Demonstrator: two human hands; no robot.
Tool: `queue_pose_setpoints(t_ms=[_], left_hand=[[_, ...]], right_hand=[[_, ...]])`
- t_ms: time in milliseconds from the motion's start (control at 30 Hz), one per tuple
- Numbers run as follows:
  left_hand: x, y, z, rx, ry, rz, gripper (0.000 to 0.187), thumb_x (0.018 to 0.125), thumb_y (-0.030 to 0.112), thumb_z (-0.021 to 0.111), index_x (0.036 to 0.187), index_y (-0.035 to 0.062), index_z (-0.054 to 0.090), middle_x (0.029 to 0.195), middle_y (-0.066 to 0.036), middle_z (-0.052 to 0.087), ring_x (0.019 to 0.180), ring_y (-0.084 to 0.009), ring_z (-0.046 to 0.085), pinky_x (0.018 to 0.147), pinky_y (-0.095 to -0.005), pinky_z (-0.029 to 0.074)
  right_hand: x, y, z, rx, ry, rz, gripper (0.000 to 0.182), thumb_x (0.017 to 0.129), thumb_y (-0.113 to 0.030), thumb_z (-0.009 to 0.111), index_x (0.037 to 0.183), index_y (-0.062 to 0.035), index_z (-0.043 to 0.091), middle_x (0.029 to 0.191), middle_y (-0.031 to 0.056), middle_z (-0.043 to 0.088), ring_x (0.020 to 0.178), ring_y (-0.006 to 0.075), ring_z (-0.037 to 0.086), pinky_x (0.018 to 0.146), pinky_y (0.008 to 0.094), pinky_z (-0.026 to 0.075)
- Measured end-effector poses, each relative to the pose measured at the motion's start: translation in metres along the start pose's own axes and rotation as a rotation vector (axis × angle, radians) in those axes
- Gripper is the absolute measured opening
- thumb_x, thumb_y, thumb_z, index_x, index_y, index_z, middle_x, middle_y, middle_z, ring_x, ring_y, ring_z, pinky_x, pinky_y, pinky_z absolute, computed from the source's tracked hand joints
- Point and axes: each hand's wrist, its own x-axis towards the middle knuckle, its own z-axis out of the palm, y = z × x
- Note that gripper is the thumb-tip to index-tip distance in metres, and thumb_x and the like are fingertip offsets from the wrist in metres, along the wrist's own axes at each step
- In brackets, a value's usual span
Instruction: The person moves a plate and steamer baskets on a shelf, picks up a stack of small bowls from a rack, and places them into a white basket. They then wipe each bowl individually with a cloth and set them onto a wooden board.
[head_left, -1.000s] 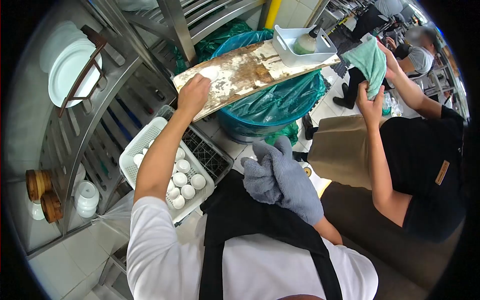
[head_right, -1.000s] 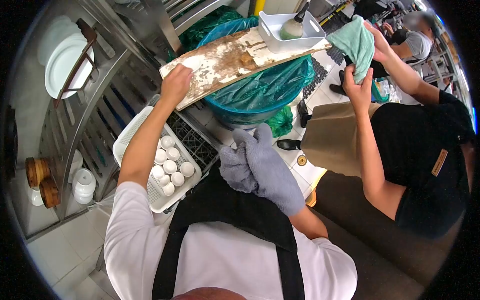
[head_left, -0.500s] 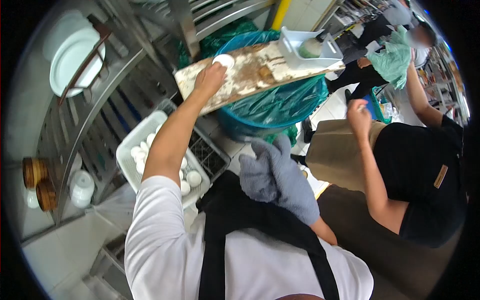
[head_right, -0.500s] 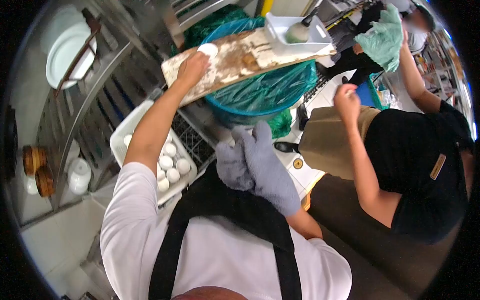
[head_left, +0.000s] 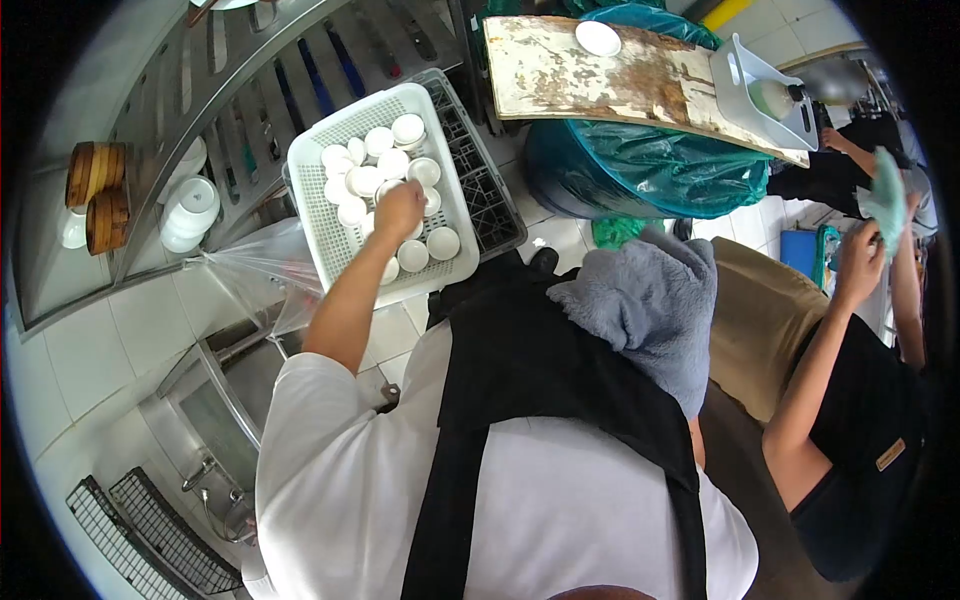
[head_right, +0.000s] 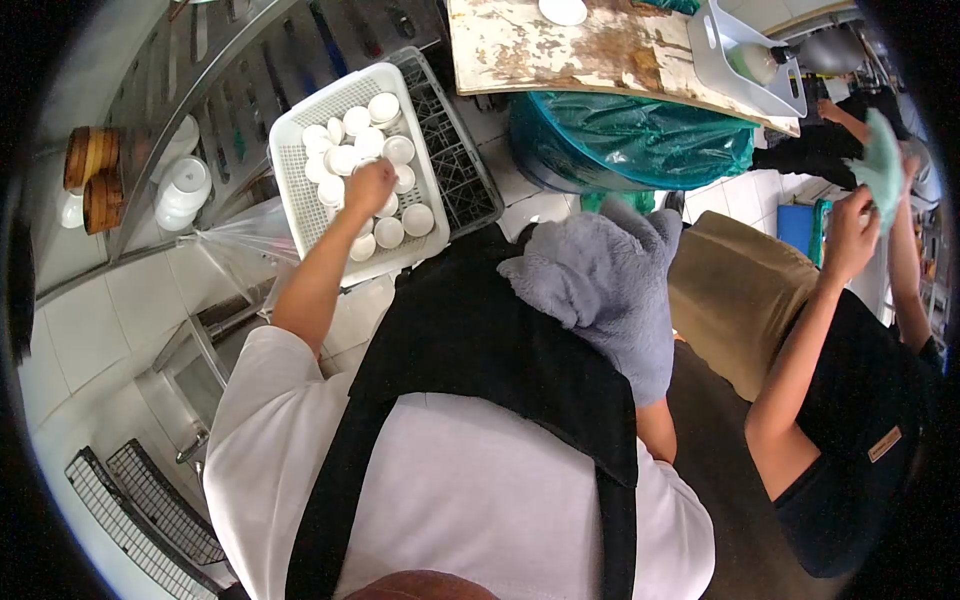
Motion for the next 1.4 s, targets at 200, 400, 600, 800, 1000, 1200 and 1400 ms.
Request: queue_pose_setpoints(t_ms=[200,400,600,800,1000,1200,1400], left_hand=[[0.014,-0.006,0.071,0.158,0.004,-0.022,0.027,0.078,0.024,0.069,0.093,0.0011,0.066,0.097,-0.021,0.067,0.092,-0.0367,0.065,0.081,-0.0469,0.052],[0.028,-0.009,0.093,0.168,0.189,0.006,0.013,0.08,0.012,0.061,0.086,0.0033,0.067,0.093,-0.02,0.068,0.085,-0.0363,0.066,0.074,-0.0466,0.053],[-0.023,0.016,0.032,-0.719,0.364,-0.066,0.017,0.089,0.017,0.063,0.085,0.0009,0.06,0.07,-0.005,0.059,0.064,-0.0143,0.054,0.061,-0.0305,0.044],[-0.089,0.156,-0.092,-1.252,-0.072,0.283,0.01,0.093,0.01,0.059,0.092,-0.0001,0.06,0.076,0.001,0.058,0.069,-0.0052,0.051,0.063,-0.0228,0.043],[-0.097,0.214,-0.121,-1.238,0.028,0.451,0.014,0.093,0.008,0.059,0.099,-0.004,0.06,0.077,-0.002,0.063,0.07,-0.0039,0.052,0.064,-0.0207,0.043],[-0.095,0.223,-0.103,-0.732,0.335,0.79,0.065,0.097,0.025,0.053,0.144,-0.0098,0.026,0.151,-0.029,0.024,0.141,-0.0389,0.028,0.113,-0.0396,0.025],[-0.064,0.227,-0.086,-1.161,0.323,0.688,0.055,0.102,0.022,0.043,0.145,-0.0086,0.026,0.153,-0.024,0.026,0.139,-0.0299,0.031,0.113,-0.0391,0.025]], right_hand=[[0.019,-0.005,0.008,-0.227,-0.093,-0.133,0.04,0.08,-0.005,0.063,0.119,-0.0006,0.051,0.107,0.0123,0.051,0.112,0.0266,0.05,0.084,0.0374,0.049],[0.029,-0.015,-0.005,-0.594,-0.152,-0.298,0.035,0.081,-0.006,0.062,0.115,0.0011,0.053,0.107,0.0132,0.051,0.113,0.0282,0.05,0.08,0.0396,0.051],[0.035,-0.029,-0.01,-1.06,-0.083,-0.475,0.032,0.081,-0.006,0.061,0.111,0.0024,0.055,0.106,0.014,0.051,0.113,0.0294,0.049,0.076,0.0415,0.053],[0.069,-0.008,0.045,-1.436,0.093,-0.371,0.023,0.072,-0.011,0.062,0.092,0.0006,0.057,0.087,0.0126,0.049,0.074,0.0282,0.051,0.05,0.0463,0.039],[0.084,-0.009,0.045,-0.574,0.244,-0.205,0.02,0.079,-0.023,0.058,0.091,-0.0065,0.061,0.08,0.0185,0.056,0.074,0.032,0.059,0.062,0.0459,0.039],[0.095,0.028,0.044,-0.393,0.122,-0.155,0.039,0.074,-0.015,0.062,0.105,0.008,0.054,0.095,0.0192,0.054,0.085,0.0339,0.053,0.07,0.0473,0.044],[0.092,0.001,0.039,-0.557,0.176,-0.107,0.045,0.067,-0.013,0.064,0.107,0.0063,0.055,0.107,0.0238,0.051,0.096,0.0396,0.048,0.082,0.0498,0.034]])
